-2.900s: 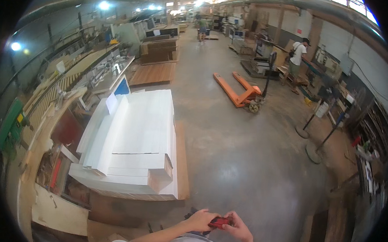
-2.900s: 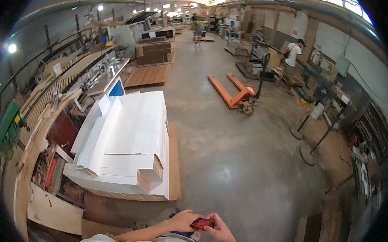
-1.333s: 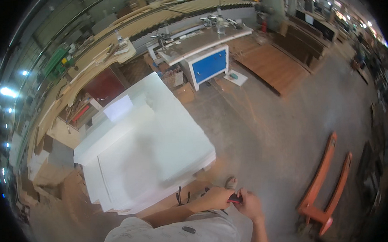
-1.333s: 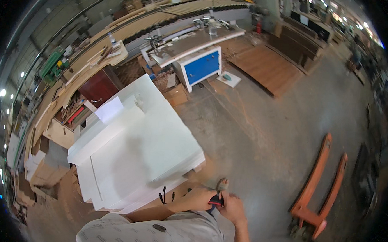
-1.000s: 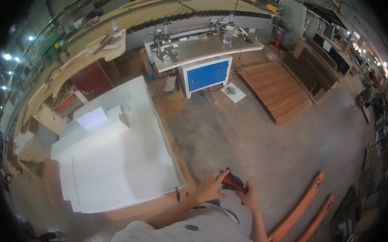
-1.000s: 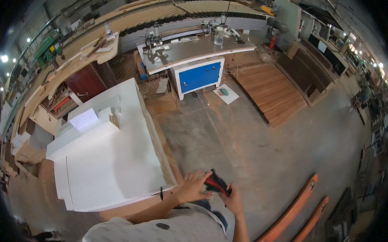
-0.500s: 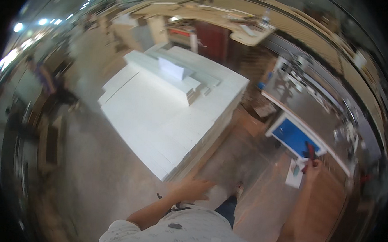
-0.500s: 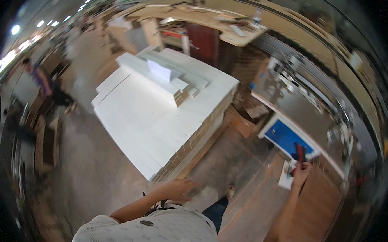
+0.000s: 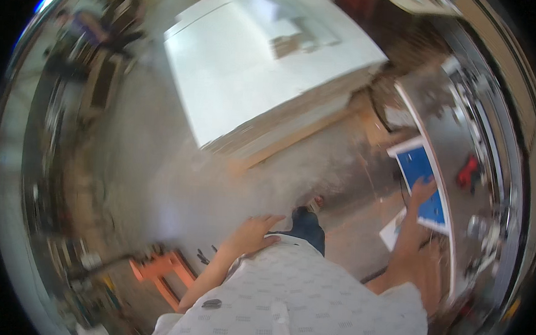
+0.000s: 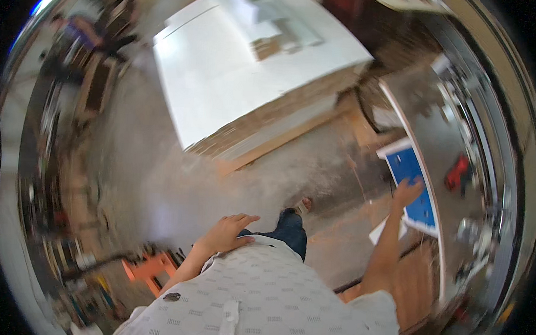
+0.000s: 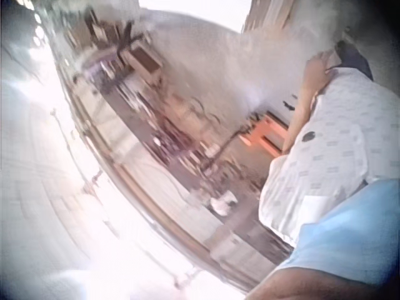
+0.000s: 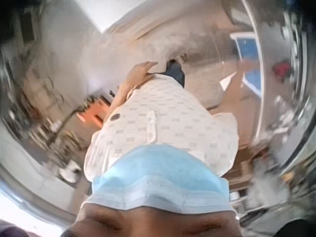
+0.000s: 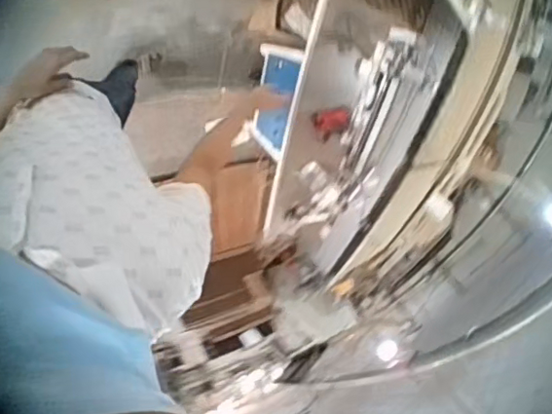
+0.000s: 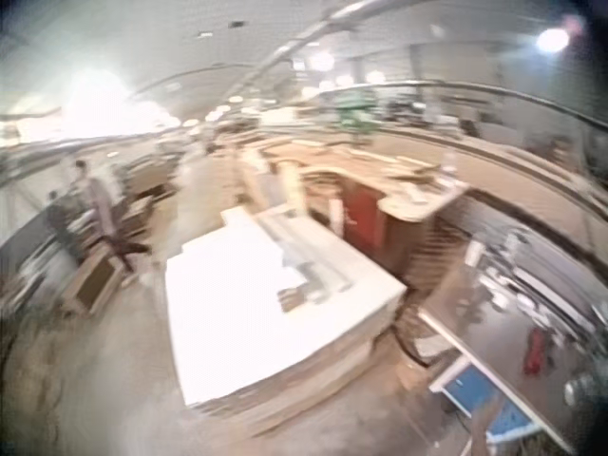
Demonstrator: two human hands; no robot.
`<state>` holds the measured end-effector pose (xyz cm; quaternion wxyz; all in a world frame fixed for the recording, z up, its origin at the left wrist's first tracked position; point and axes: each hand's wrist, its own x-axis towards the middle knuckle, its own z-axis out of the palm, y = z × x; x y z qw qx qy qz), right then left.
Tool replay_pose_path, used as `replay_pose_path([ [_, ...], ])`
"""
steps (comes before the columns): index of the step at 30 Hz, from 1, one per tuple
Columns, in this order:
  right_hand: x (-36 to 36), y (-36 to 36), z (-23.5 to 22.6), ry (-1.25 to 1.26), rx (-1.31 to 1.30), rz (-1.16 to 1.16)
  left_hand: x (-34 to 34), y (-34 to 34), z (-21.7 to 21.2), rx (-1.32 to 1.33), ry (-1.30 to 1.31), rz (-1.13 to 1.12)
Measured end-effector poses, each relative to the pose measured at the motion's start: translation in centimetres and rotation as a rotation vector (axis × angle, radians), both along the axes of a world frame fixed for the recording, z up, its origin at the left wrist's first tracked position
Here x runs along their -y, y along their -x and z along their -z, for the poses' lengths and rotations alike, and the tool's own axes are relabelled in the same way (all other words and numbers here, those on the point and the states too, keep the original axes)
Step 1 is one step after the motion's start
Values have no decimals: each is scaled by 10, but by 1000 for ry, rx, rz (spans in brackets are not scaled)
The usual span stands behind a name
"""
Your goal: The person operates a pallet jack to move stacks of boards across a workshop, then lifts and carries a single wood panel from a pallet to a workbench.
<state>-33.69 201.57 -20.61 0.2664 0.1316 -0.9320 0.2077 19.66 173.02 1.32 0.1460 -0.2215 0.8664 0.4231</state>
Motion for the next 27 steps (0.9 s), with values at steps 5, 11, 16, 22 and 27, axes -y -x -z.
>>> replay_pose_path([
  [5, 101, -289, 88, 15, 753, -722, -55, -88, -14, -133, 58, -319],
  [11, 180, -519, 28, -295, 960, -1695, -145, -242, -1, -339, -50, -808],
  [16, 263, -639, 13, -563, 802, -1845, -203, -402, 45, -412, 57, -1201],
  [22, 262, -649, 34, -443, 815, -1696, -205, -479, 31, -486, 81, -1248],
  [27, 289, -824, 32, -630, 668, -1951, -177, -591, 21, -493, -65, -1502],
])
